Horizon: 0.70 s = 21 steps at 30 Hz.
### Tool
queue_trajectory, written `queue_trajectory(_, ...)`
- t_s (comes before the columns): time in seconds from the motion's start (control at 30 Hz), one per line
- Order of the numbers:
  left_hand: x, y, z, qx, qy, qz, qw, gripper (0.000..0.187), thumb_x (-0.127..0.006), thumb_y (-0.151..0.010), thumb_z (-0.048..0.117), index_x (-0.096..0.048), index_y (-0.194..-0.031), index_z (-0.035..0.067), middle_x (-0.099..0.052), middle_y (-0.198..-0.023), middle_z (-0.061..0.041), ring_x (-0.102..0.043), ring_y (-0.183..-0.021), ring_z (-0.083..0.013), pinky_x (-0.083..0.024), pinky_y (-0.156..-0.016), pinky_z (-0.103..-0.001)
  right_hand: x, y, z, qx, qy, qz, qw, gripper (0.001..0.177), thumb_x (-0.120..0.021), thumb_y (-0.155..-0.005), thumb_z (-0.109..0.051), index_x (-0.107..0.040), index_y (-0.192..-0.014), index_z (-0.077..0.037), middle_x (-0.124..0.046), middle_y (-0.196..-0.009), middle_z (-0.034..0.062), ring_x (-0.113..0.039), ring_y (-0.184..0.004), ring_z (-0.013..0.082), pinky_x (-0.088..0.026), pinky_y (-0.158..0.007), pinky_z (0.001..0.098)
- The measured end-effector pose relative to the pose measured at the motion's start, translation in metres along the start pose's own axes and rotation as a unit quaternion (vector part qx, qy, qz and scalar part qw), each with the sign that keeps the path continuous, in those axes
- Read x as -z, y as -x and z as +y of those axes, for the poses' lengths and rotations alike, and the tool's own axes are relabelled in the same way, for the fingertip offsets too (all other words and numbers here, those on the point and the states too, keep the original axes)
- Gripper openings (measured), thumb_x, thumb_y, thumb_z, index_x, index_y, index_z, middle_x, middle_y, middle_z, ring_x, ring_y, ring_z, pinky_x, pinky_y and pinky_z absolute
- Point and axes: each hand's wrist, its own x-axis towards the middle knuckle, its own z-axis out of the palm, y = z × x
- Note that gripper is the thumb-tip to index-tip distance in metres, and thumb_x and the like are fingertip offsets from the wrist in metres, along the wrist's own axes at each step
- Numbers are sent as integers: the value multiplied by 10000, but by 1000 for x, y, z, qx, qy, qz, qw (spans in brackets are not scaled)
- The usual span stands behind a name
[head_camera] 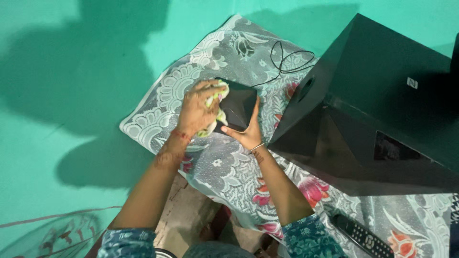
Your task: The person wipes a black speaker system and a remote control with a green cloth. They clean the main unit, the two satellite speakers, and the remote, then place the cleaned items back on the bed.
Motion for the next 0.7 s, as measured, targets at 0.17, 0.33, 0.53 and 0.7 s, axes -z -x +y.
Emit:
queue_trajectory(0.17, -4, -19, -18, 128, 54, 14, 990, 306, -699, -891, 138, -784, -1184, 167, -733, -1193, -139, -708, -1102, -301, -540, -964, -362, -3, -1, 0, 32, 5, 7, 999, 1442, -974, -728, -215, 127, -1642, -36, -387, -1586, 256, -480, -1443, 330, -417, -1203, 403)
queue_trajectory(0.33, -14, 8, -25, 220, 145, 92, 960, 301, -664, -957, 261, -745, -1218, 133, -777, -1109, -128, -757, -1006, -231, -556, -891, -327, -5, -1, -4, -25, 1, 12, 1000, 1467, -967, -699, -235, 158, -1621, -48, -410, -1550, 236, -524, -1387, 312, -453, -1154, 393)
queue_trajectory(0.53, -42, 57, -24, 242, 180, 224, 927, 352, -637, -1030, 331, -727, -1169, 20, -772, -1047, -144, -733, -978, -245, -556, -890, -349, -3, 0, -4, -20, -1, 14, 1000, 1439, -960, -711, -198, 140, -1628, -64, -419, -1545, 222, -519, -1379, 303, -446, -1150, 392)
queue_trajectory(0.7, -66, 89, -3, 220, 143, 311, 914, 360, -570, -1069, 314, -698, -1204, 5, -730, -1110, -154, -677, -1028, -233, -525, -915, -362, -14, -6, -24, -42, -91, 83, 992, 1298, -941, -743, -101, -25, -1663, -76, -409, -1568, 206, -474, -1429, 299, -427, -1188, 402)
